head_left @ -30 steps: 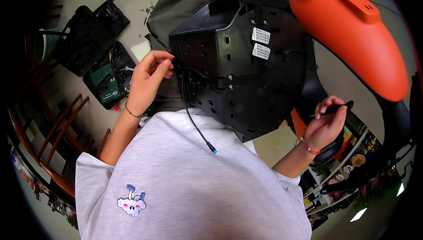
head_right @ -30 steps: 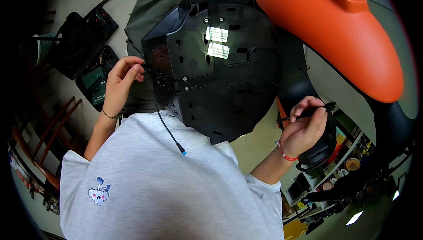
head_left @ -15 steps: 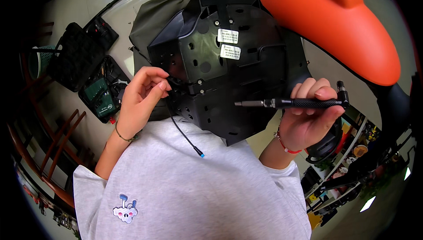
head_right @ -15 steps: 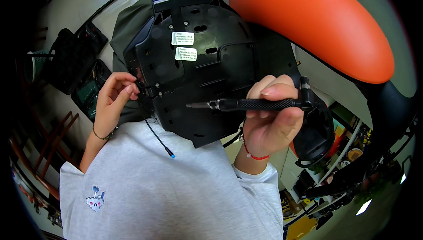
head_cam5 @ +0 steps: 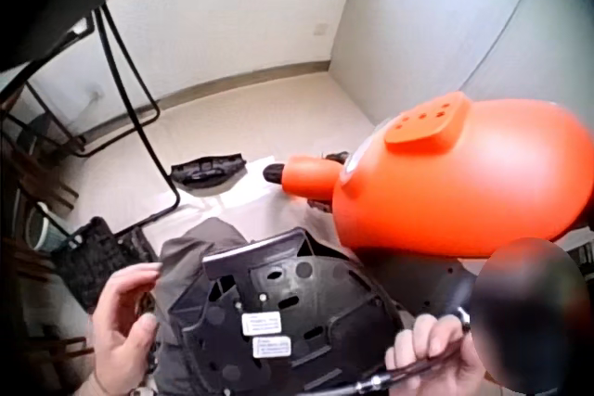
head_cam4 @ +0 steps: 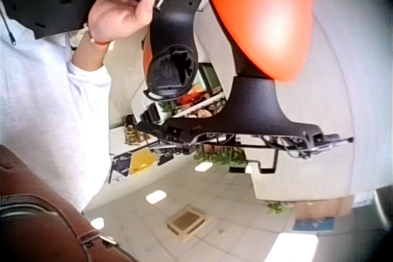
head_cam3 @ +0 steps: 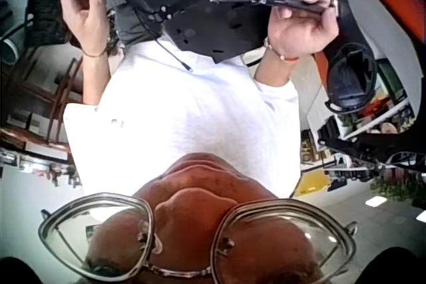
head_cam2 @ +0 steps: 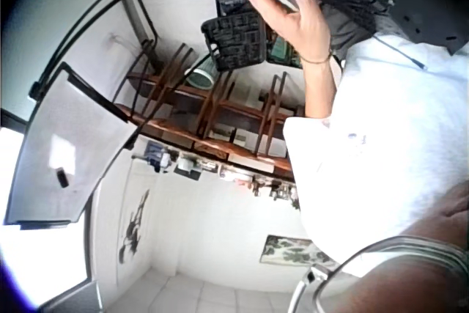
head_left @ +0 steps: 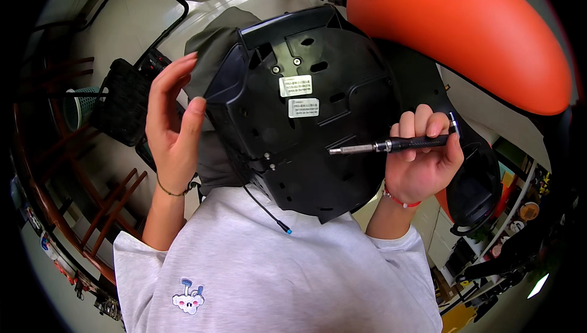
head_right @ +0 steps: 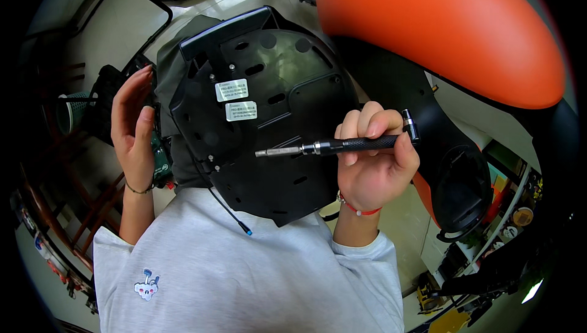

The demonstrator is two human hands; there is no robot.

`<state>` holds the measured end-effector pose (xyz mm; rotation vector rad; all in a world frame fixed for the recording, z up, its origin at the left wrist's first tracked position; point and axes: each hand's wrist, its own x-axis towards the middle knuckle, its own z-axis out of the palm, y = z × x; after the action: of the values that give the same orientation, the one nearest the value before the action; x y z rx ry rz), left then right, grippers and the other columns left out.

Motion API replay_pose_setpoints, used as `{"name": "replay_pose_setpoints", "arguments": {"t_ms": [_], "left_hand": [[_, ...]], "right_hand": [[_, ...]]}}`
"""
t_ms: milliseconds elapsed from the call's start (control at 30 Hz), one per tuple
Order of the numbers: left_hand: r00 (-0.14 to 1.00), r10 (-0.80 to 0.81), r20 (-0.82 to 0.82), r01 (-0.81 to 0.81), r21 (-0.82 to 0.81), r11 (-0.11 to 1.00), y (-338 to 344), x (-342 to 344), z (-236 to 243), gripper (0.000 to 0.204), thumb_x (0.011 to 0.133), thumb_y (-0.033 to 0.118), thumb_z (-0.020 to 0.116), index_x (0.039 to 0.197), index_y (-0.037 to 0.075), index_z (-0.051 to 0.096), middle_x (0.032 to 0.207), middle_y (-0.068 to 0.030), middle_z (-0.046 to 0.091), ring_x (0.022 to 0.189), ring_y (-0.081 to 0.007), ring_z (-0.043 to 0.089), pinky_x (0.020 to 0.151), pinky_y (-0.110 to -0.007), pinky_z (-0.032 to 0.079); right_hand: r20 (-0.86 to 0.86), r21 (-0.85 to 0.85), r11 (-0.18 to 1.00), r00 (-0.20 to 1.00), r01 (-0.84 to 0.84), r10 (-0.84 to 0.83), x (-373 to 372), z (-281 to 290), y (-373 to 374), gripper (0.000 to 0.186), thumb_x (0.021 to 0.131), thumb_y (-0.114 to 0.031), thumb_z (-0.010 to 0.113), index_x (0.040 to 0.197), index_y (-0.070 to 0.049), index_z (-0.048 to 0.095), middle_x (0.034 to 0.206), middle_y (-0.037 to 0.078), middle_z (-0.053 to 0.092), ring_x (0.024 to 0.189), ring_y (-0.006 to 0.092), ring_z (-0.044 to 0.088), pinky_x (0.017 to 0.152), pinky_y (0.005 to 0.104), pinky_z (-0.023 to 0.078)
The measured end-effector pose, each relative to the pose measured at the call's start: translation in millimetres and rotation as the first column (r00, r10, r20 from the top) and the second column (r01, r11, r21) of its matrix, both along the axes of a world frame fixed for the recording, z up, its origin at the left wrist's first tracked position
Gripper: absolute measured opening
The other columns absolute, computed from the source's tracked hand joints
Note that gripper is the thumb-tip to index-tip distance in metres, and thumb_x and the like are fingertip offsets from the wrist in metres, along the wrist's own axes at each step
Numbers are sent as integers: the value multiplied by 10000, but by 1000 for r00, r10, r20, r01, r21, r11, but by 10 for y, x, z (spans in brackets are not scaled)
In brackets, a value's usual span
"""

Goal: The person unscrews and removes bolts from a motorcycle top box and internal components using a screwdriver and a hex key.

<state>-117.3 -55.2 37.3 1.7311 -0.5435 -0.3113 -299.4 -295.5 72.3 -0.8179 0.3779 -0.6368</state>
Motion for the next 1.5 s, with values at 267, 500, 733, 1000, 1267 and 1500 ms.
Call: {"name": "replay_pose_setpoints", "arguments": {"t_ms": [267,500,733,1000,1267,1500], "left_hand": [[946,-325,-11,322,162,933,-404,53,-30,581,942,301,532,1422,7,386,1417,-193,442,1343,-321,399,1110,-374,296],[929,-356,-100,369,166,915,-485,89,86,646,815,296,640,1377,42,449,1394,-152,426,1284,-314,410,1019,-391,398],[927,-353,125,318,236,918,-460,119,181,625,686,218,738,1250,23,552,1251,-137,538,1102,-283,493,848,-340,450],[931,-287,225,289,25,957,-221,-197,353,688,645,206,832,1215,-66,561,1203,-208,535,1017,-260,579,718,-292,525],[883,-162,441,224,-92,970,-135,-503,370,575,661,303,773,1125,-16,657,1114,-178,623,685,-178,566,485,-263,398],[850,-108,516,203,-130,971,-75,-697,415,560,662,296,756,1119,-15,664,1118,-181,617,659,-164,550,482,-258,409]], "right_hand": [[-41,71,997,999,-32,35,-87,-165,-124,438,957,-418,357,714,-63,441,539,39,385,453,131,288,421,276,247],[-25,-99,995,999,-33,31,-203,-196,-68,466,976,-393,355,680,-50,467,532,59,417,415,150,358,384,276,281],[-17,-38,997,998,-61,61,-188,-140,-89,433,970,-363,362,677,-63,470,519,44,437,399,146,388,379,272,285],[78,63,993,992,-104,99,-278,159,-27,390,962,-303,425,685,-37,487,540,56,467,418,171,465,387,261,340],[99,7,972,967,-236,234,-385,570,9,217,953,-209,617,814,-89,501,651,6,502,493,101,511,448,234,383],[6,-439,858,954,-266,299,-91,1208,-8,229,931,-258,657,824,-106,524,674,-9,474,517,108,487,516,244,374]]}}
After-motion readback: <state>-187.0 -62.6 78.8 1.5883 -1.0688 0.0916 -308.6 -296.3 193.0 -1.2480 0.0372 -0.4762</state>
